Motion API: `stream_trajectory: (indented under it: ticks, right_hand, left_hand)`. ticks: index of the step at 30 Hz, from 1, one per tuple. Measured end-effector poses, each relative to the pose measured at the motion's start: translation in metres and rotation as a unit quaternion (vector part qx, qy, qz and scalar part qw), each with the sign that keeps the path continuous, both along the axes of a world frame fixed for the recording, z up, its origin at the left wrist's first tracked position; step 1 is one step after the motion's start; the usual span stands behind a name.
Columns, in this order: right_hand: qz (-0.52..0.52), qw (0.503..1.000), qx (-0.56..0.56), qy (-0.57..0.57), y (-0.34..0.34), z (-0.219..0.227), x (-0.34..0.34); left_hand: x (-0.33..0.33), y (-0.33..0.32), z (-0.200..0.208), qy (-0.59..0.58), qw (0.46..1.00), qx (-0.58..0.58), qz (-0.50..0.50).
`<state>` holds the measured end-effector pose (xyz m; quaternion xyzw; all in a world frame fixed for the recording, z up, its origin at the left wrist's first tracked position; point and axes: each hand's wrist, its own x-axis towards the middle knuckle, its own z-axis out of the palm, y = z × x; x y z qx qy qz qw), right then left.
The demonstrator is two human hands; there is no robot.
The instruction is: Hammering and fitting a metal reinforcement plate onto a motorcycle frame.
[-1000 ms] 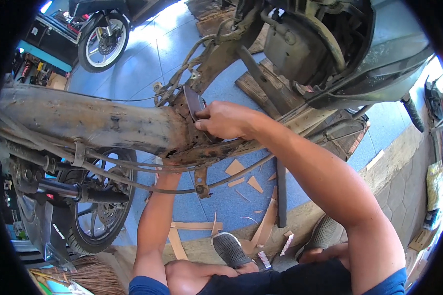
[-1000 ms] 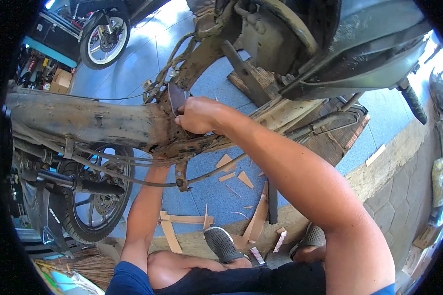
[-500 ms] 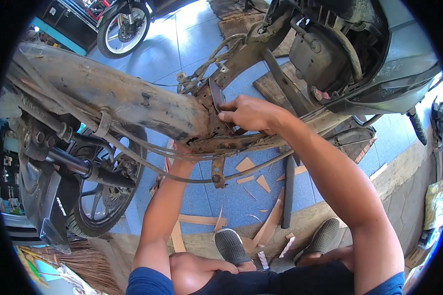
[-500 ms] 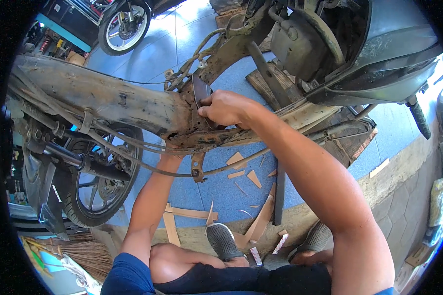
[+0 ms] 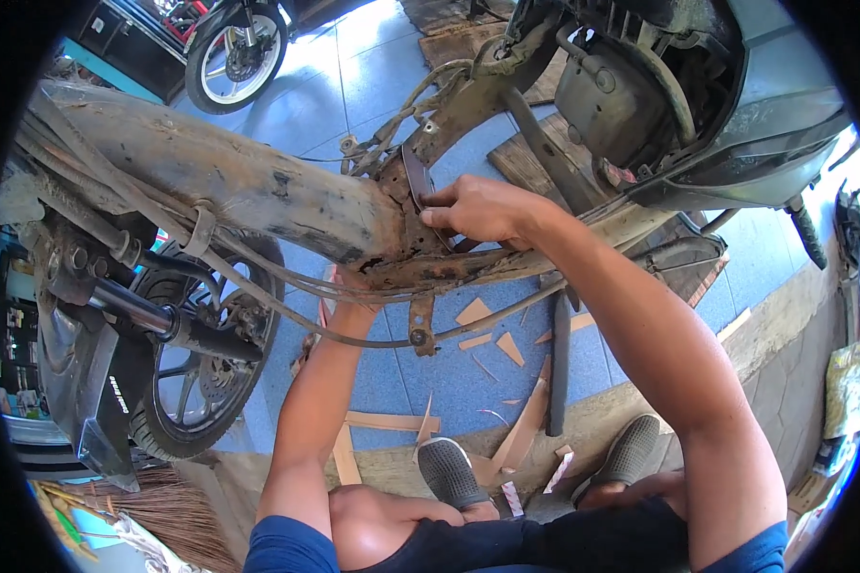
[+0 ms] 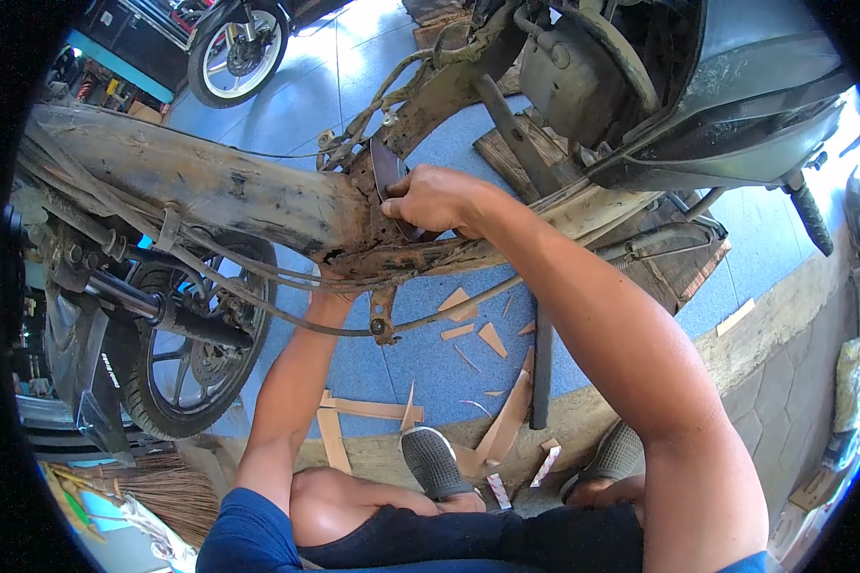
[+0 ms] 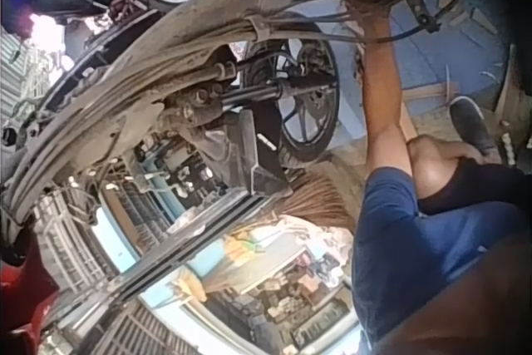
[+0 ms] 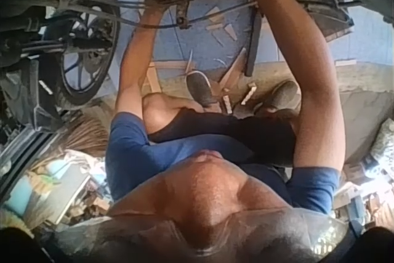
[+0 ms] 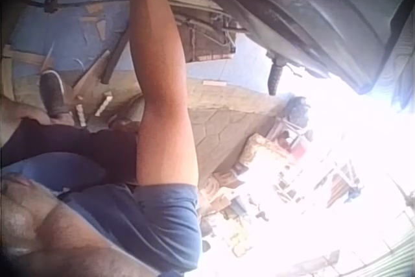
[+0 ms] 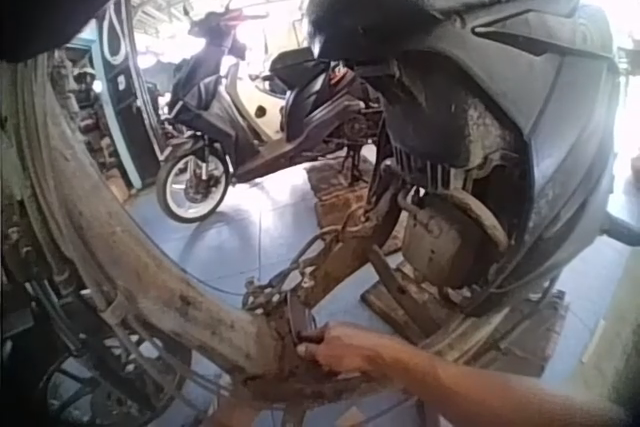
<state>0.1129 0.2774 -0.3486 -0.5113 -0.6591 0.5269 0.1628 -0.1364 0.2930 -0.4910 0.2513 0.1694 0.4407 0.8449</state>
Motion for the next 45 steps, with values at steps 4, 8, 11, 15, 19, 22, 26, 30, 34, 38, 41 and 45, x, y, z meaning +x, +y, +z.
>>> stream_trajectory:
  ticks: [4,8,11,15,19,22,26,30,34,38,41,45]
  right_hand:
    - [-0.016,0.999,-0.033,0.037,-0.002,0.002,-0.001]
    - [-0.017,0.999,-0.023,0.024,-0.001,0.001,-0.001]
    - [-0.008,1.0,-0.012,0.003,-0.002,0.006,0.0]
    - [-0.011,1.0,-0.022,0.007,-0.001,0.003,0.001]
    - [-0.012,1.0,-0.02,0.022,0.001,-0.002,-0.002]
    - [-0.006,1.0,-0.014,0.006,0.0,0.005,-0.001]
    - [-0.002,1.0,-0.001,-0.003,-0.001,0.003,0.001]
    - [-0.01,0.999,-0.027,0.022,-0.001,-0.001,0.0]
    - [-0.009,1.0,-0.019,0.015,-0.004,0.004,0.0]
    - [-0.01,0.999,-0.034,0.012,-0.006,0.013,0.001]
    - [-0.002,1.0,-0.024,0.006,-0.005,0.014,0.0]
    - [0.002,1.0,-0.001,0.004,-0.001,0.006,0.001]
  left_hand:
    - [0.001,0.003,0.0,0.001,1.0,-0.003,0.001]
    - [-0.001,-0.003,-0.003,-0.001,1.0,-0.005,-0.001]
    - [-0.001,0.0,-0.003,-0.001,1.0,-0.006,0.0]
    - [0.0,0.0,-0.003,-0.002,1.0,-0.008,0.0]
    - [-0.004,0.001,-0.004,-0.001,1.0,-0.01,0.004]
    - [-0.004,0.001,-0.004,-0.003,1.0,-0.012,0.005]
    - [-0.003,-0.001,-0.005,-0.005,1.0,-0.014,0.008]
    - [-0.004,-0.003,-0.007,-0.007,1.0,-0.016,0.011]
    - [-0.006,-0.007,-0.009,-0.008,1.0,-0.018,0.012]
    - [-0.007,-0.007,-0.01,-0.009,1.0,-0.02,0.012]
    - [-0.011,-0.006,-0.007,-0.012,1.0,-0.019,0.012]
    - [-0.008,-0.003,-0.009,-0.013,1.0,-0.02,0.013]
